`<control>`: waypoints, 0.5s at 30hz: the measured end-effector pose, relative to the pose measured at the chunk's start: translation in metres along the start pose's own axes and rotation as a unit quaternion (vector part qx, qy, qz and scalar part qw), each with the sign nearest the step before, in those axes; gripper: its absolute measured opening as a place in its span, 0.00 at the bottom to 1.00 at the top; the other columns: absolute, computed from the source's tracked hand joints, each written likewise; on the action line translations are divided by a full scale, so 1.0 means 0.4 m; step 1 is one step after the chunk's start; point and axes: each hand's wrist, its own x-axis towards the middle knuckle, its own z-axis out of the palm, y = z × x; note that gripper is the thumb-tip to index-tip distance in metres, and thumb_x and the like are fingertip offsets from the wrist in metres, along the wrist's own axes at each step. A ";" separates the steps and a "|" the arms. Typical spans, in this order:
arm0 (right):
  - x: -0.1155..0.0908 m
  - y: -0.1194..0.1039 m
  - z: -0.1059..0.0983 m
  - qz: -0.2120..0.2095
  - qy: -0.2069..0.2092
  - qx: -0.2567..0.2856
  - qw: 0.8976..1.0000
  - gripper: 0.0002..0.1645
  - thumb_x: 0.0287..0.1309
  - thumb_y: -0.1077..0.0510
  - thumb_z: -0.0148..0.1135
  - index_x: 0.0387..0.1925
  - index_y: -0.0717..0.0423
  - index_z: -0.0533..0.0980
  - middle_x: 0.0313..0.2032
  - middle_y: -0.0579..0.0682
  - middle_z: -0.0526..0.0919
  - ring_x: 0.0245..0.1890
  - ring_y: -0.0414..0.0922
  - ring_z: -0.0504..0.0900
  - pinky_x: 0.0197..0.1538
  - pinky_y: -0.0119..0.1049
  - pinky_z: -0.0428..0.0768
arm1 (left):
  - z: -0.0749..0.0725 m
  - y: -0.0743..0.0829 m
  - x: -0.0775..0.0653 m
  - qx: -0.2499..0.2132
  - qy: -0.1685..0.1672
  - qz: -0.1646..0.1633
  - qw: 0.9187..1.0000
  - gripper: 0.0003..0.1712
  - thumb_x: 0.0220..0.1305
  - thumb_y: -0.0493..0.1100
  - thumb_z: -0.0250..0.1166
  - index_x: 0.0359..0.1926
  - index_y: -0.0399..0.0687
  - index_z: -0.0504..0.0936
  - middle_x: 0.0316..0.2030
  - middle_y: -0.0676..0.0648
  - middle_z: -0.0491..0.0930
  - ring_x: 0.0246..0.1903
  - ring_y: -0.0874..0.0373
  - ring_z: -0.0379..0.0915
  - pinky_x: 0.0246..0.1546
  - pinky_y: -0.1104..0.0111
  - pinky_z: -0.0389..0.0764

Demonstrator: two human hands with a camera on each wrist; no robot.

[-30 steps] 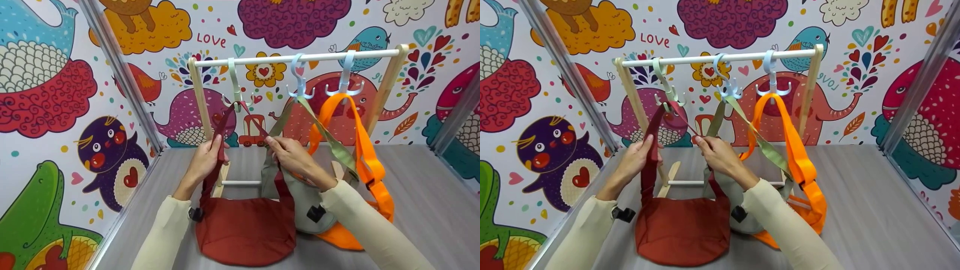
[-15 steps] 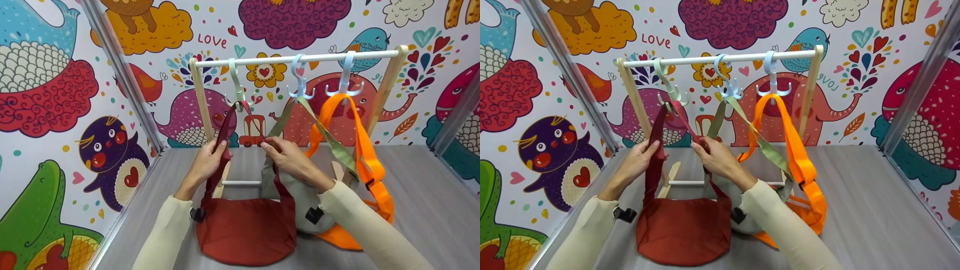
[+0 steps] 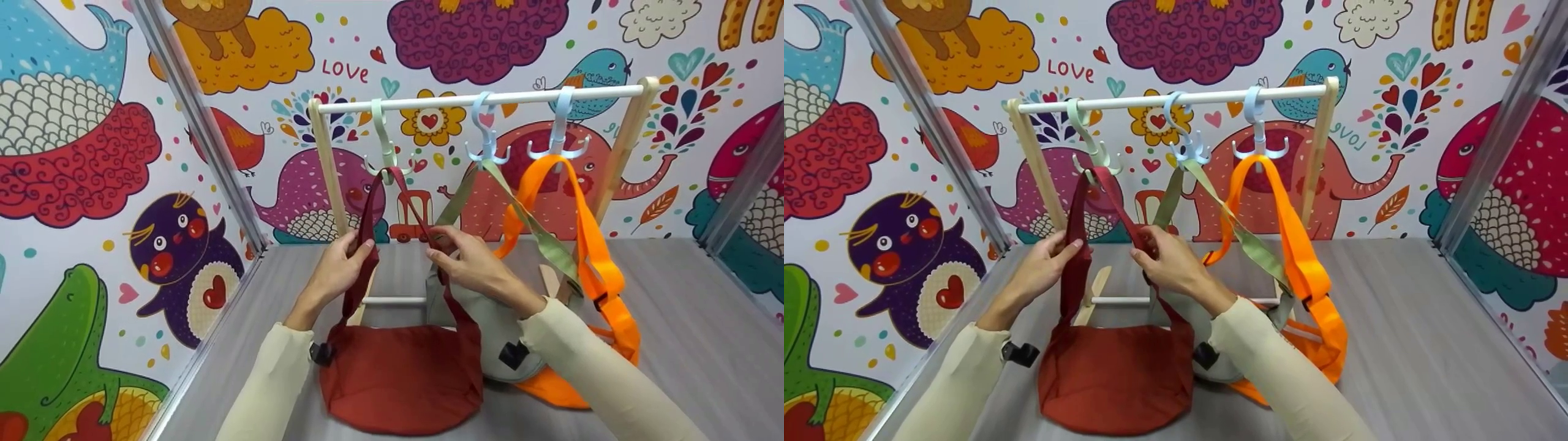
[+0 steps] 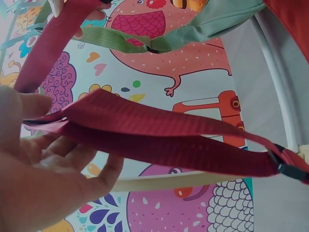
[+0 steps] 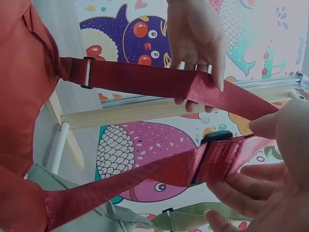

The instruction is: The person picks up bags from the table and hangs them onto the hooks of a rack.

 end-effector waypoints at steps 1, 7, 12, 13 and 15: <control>0.000 0.002 0.000 0.000 0.000 -0.001 1.000 0.29 0.68 0.48 0.59 0.66 0.52 0.69 0.47 0.49 0.83 0.43 0.46 0.80 0.44 0.41 0.83 | 0.000 -0.001 -0.001 0.004 0.001 0.000 1.000 0.16 0.74 0.44 0.56 0.55 0.39 0.77 0.42 0.42 0.84 0.41 0.50 0.81 0.46 0.54 0.81; -0.006 0.009 -0.006 -0.001 0.002 0.003 1.000 0.29 0.68 0.48 0.60 0.67 0.51 0.69 0.48 0.48 0.82 0.46 0.46 0.80 0.49 0.44 0.81 | -0.002 -0.011 -0.002 0.018 0.019 0.012 1.000 0.18 0.73 0.41 0.56 0.58 0.36 0.76 0.43 0.41 0.84 0.43 0.50 0.81 0.47 0.55 0.81; -0.025 0.025 -0.013 -0.005 -0.002 0.002 1.000 0.32 0.67 0.46 0.60 0.68 0.54 0.68 0.50 0.51 0.81 0.50 0.48 0.80 0.53 0.48 0.80 | -0.005 -0.025 -0.015 0.034 0.033 0.007 0.999 0.19 0.73 0.42 0.57 0.60 0.37 0.76 0.46 0.40 0.84 0.46 0.50 0.81 0.47 0.56 0.82; -0.030 0.030 -0.014 -0.007 -0.004 0.000 1.000 0.32 0.67 0.46 0.60 0.68 0.55 0.68 0.51 0.51 0.81 0.50 0.48 0.80 0.53 0.48 0.80 | -0.006 -0.028 -0.020 0.034 0.036 0.004 0.999 0.19 0.73 0.42 0.58 0.60 0.38 0.76 0.47 0.41 0.84 0.46 0.50 0.80 0.47 0.56 0.82; -0.039 0.042 -0.018 -0.017 -0.004 -0.004 1.000 0.33 0.67 0.47 0.61 0.68 0.56 0.68 0.51 0.52 0.81 0.50 0.49 0.80 0.53 0.48 0.80 | -0.008 -0.033 -0.027 0.038 0.044 0.004 0.998 0.19 0.73 0.42 0.58 0.60 0.39 0.76 0.48 0.41 0.83 0.47 0.50 0.80 0.49 0.55 0.81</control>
